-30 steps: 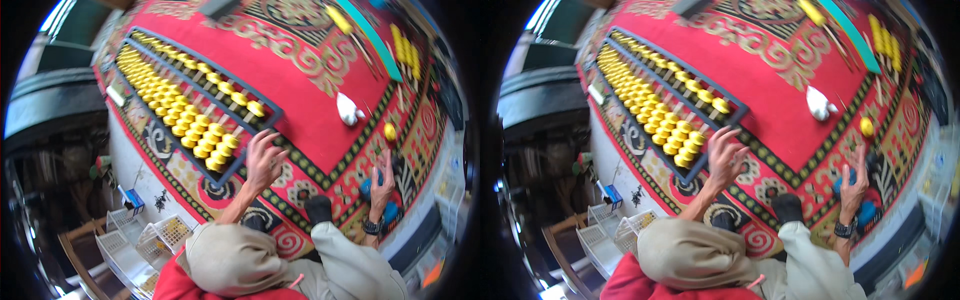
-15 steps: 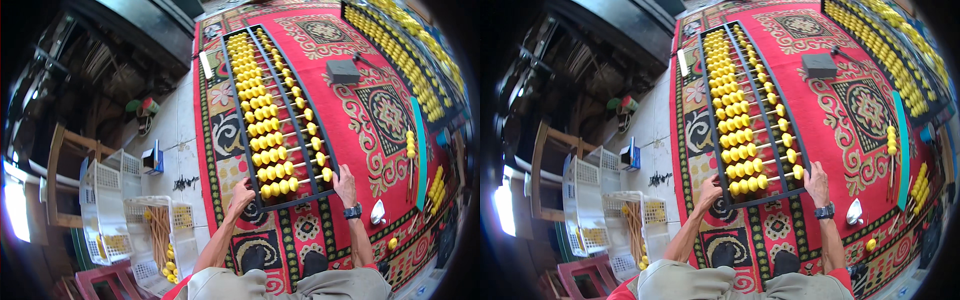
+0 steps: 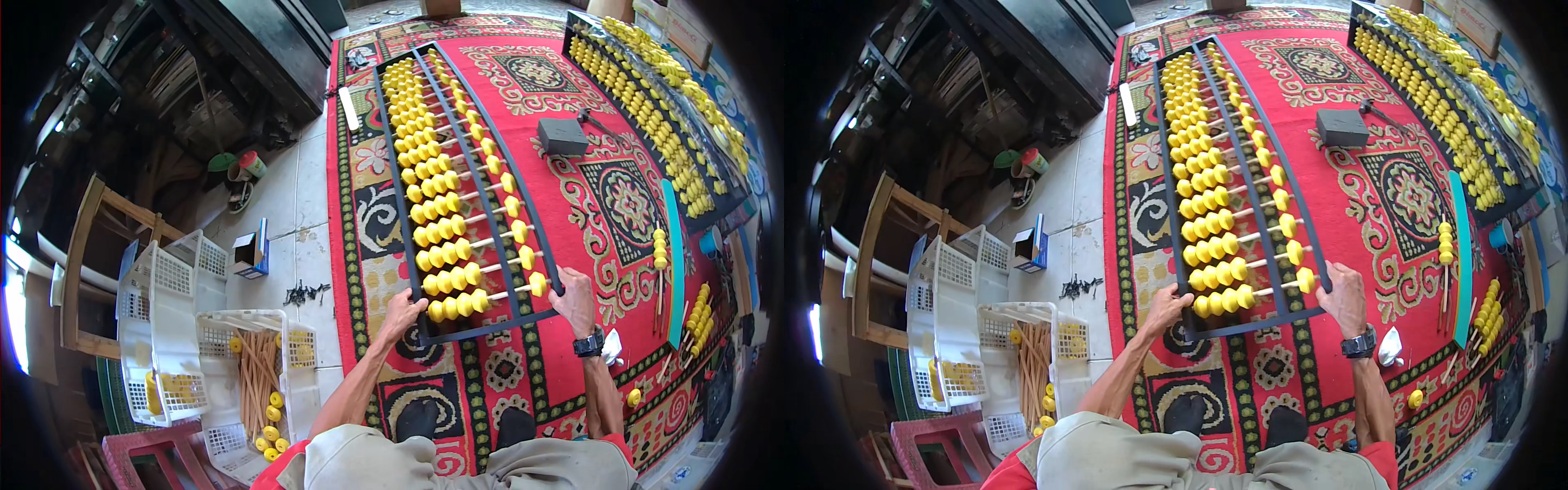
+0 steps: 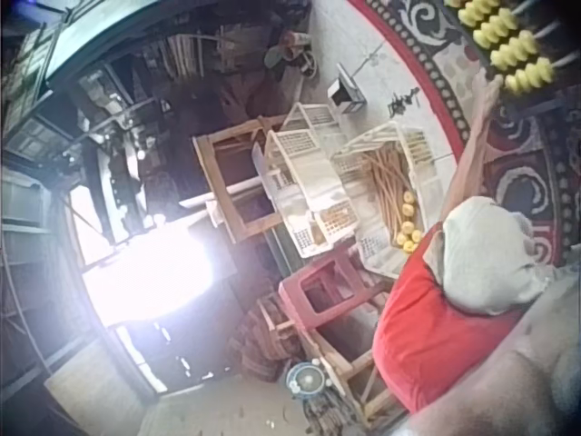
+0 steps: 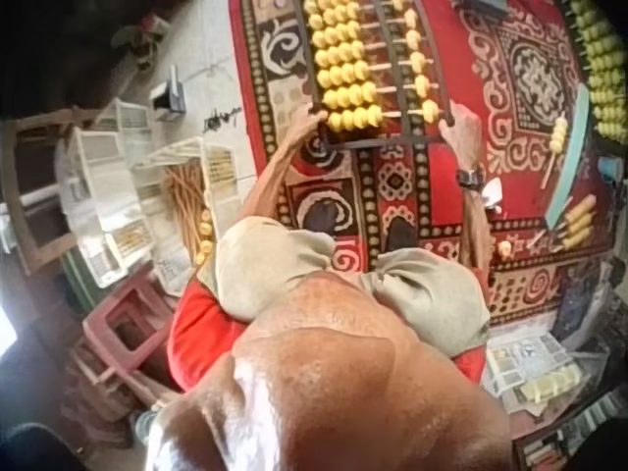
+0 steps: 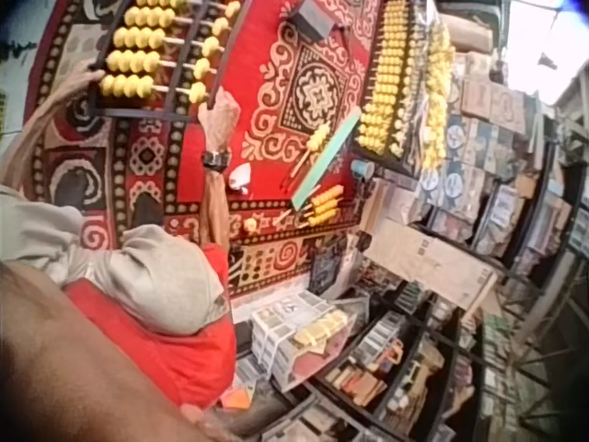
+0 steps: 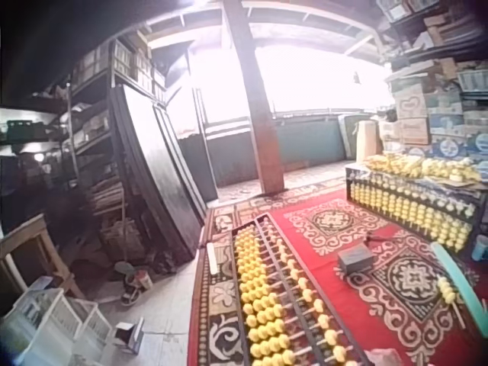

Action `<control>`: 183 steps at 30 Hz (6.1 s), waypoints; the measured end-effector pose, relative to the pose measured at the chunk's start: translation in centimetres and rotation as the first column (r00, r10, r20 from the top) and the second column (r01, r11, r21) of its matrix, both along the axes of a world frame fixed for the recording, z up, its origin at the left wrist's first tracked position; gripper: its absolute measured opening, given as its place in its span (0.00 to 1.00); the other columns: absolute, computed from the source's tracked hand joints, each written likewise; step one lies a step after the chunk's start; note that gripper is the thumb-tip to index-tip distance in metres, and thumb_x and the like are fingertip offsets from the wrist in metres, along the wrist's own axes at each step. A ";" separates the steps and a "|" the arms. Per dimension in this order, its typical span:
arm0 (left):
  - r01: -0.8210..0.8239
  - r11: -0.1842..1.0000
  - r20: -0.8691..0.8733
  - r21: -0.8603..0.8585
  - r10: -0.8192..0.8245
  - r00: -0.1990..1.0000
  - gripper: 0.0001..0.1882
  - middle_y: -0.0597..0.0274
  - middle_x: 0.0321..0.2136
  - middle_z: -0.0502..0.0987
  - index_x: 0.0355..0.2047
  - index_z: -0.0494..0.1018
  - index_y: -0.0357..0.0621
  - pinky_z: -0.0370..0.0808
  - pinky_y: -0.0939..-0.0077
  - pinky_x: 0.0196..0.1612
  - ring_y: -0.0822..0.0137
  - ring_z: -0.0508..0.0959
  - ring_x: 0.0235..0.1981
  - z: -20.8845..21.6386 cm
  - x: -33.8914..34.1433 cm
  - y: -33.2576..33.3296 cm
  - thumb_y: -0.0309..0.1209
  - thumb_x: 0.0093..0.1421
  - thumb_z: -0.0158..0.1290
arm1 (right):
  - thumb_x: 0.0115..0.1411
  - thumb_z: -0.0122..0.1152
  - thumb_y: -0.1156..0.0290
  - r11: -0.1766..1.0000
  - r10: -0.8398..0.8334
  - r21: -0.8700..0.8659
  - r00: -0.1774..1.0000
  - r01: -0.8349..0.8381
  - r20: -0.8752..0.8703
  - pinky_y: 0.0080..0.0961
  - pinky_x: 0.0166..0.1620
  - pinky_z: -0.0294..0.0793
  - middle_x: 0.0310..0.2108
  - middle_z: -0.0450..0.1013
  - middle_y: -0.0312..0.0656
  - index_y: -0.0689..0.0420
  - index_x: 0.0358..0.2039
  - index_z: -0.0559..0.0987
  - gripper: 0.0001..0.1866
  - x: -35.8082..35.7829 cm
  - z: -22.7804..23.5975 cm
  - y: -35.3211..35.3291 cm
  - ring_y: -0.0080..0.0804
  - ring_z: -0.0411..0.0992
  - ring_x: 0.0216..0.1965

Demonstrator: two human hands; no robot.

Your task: Assembling a large abacus by attaching the frame and using a power drill to secure screws.

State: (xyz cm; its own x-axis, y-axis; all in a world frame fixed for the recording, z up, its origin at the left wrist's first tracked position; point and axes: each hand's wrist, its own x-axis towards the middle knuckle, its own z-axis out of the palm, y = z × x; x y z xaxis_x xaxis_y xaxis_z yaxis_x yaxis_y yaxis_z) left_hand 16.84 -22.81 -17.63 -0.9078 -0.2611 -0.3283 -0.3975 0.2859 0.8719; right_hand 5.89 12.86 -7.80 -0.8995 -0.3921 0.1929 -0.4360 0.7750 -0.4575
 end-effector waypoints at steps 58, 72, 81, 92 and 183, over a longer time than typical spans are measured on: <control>-0.070 0.990 -0.319 -0.121 0.028 0.947 0.37 0.50 0.41 0.74 0.49 0.61 0.31 0.77 0.71 0.45 0.61 0.78 0.40 27.2 -14.0 -6.4 0.28 0.38 0.65 | 0.68 0.48 0.50 0.357 0.458 -0.692 0.528 0.628 0.716 0.29 0.42 0.76 0.36 0.76 0.38 0.58 0.40 0.77 0.22 -4.9 -14.0 -25.9 0.27 0.75 0.36; 0.022 0.951 -0.335 0.310 0.088 0.938 0.50 0.52 0.47 0.69 0.63 0.48 0.43 0.79 0.61 0.48 0.58 0.79 0.43 22.6 -2.7 5.3 0.32 0.46 0.67 | 0.67 0.47 0.65 0.653 0.117 -0.616 0.746 0.440 0.656 0.24 0.43 0.70 0.36 0.76 0.37 0.64 0.44 0.77 0.17 0.8 -4.3 -4.3 0.23 0.71 0.38; 0.013 0.771 -0.212 0.637 0.160 0.964 0.47 0.52 0.50 0.67 0.65 0.44 0.51 0.77 0.56 0.51 0.52 0.77 0.51 13.7 6.1 7.8 0.22 0.46 0.55 | 0.68 0.48 0.65 0.937 -0.152 -0.244 0.920 0.251 0.361 0.43 0.38 0.71 0.34 0.75 0.60 0.64 0.50 0.72 0.17 4.7 -2.8 3.6 0.56 0.76 0.39; -0.105 0.707 -0.121 0.699 0.262 0.957 0.46 0.52 0.52 0.65 0.66 0.46 0.49 0.78 0.60 0.49 0.53 0.79 0.47 8.8 9.7 9.2 0.20 0.48 0.54 | 0.69 0.44 0.66 0.947 -0.178 -0.203 0.934 0.248 0.311 0.42 0.39 0.71 0.34 0.75 0.60 0.64 0.52 0.69 0.17 9.1 -2.6 4.8 0.56 0.75 0.37; -0.067 0.987 -0.538 -0.147 -0.023 0.843 0.55 0.37 0.46 0.60 0.66 0.34 0.23 0.66 0.59 0.52 0.44 0.66 0.47 21.5 1.5 17.8 0.31 0.51 0.61 | 0.69 0.45 0.64 0.792 0.154 -0.610 0.965 0.007 0.210 0.31 0.57 0.66 0.54 0.70 0.57 0.68 0.63 0.62 0.27 14.5 14.6 -5.2 0.41 0.70 0.55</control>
State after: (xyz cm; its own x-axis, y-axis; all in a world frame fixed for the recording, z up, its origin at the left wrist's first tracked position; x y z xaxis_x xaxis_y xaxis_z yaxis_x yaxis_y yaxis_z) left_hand 18.30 -5.03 3.89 -0.9228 -0.2894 0.2544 0.1120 0.4304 0.8957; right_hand 20.38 7.63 6.85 -0.9212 -0.3353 0.1972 -0.2965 0.2769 -0.9140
